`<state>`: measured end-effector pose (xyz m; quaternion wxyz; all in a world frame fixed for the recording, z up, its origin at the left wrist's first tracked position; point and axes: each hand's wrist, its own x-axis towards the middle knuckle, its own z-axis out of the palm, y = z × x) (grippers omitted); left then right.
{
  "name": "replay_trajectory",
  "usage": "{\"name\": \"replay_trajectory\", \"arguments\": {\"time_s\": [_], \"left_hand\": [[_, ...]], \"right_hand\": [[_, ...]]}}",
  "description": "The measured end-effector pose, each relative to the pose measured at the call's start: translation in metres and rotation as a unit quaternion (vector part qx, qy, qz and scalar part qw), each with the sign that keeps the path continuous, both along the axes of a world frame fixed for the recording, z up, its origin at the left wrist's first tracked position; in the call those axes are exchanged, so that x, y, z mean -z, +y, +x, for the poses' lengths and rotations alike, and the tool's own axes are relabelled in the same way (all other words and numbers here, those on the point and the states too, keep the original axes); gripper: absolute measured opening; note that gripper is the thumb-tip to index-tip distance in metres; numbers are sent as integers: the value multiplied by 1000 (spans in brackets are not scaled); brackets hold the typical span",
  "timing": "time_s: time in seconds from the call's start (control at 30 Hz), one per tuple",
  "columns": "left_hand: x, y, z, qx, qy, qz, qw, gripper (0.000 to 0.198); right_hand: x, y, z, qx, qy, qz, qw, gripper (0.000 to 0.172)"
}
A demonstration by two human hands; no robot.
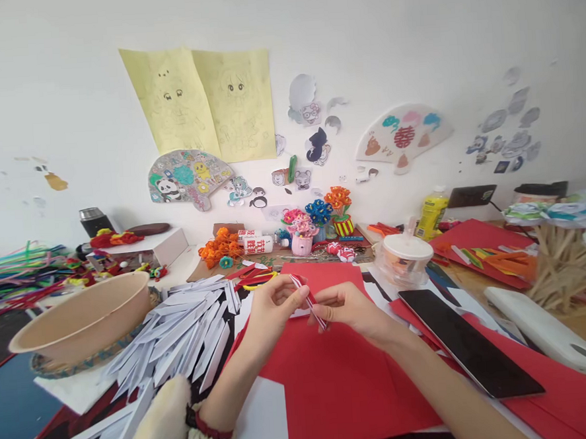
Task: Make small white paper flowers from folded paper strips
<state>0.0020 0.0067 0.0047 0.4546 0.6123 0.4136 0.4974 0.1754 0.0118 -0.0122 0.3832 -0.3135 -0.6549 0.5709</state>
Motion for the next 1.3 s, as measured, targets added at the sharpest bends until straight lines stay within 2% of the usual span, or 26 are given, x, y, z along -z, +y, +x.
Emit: {"name": "replay_trajectory", "arguments": {"time_s": [0.2, 0.4, 0.53, 0.63, 0.7, 0.9, 0.97, 1.13, 1.3], "left_hand": [[6, 4, -1, -2, 58, 46, 997, 25], [5, 3, 0, 17, 52, 18, 998, 26], [6, 3, 1, -14, 64, 38, 997, 27], [9, 3, 3, -58, 86, 52, 993, 29], [9, 2, 4, -78, 103, 61, 990, 30], [8, 2, 1, -73, 94, 106, 987, 23], [7, 2, -1, -79, 95, 136, 983, 27], [6, 4, -5, -87, 165, 210, 960, 16], [8, 5, -7, -105, 202, 248, 942, 12]], "right_hand": [[4, 1, -3, 28, -24, 24, 999, 42], [8, 5, -3, 32, -42, 47, 997, 41], [8, 4, -7, 64, -73, 90, 991, 41], [8, 1, -11, 128, -102, 143, 976, 33], [8, 0, -13, 148, -107, 158, 970, 27], [10, 2, -10, 126, -75, 125, 981, 27], [11, 3, -9, 118, -68, 105, 985, 28], [10, 3, -8, 93, -44, 76, 992, 28], [9, 2, -8, 88, -43, 81, 992, 27]]}}
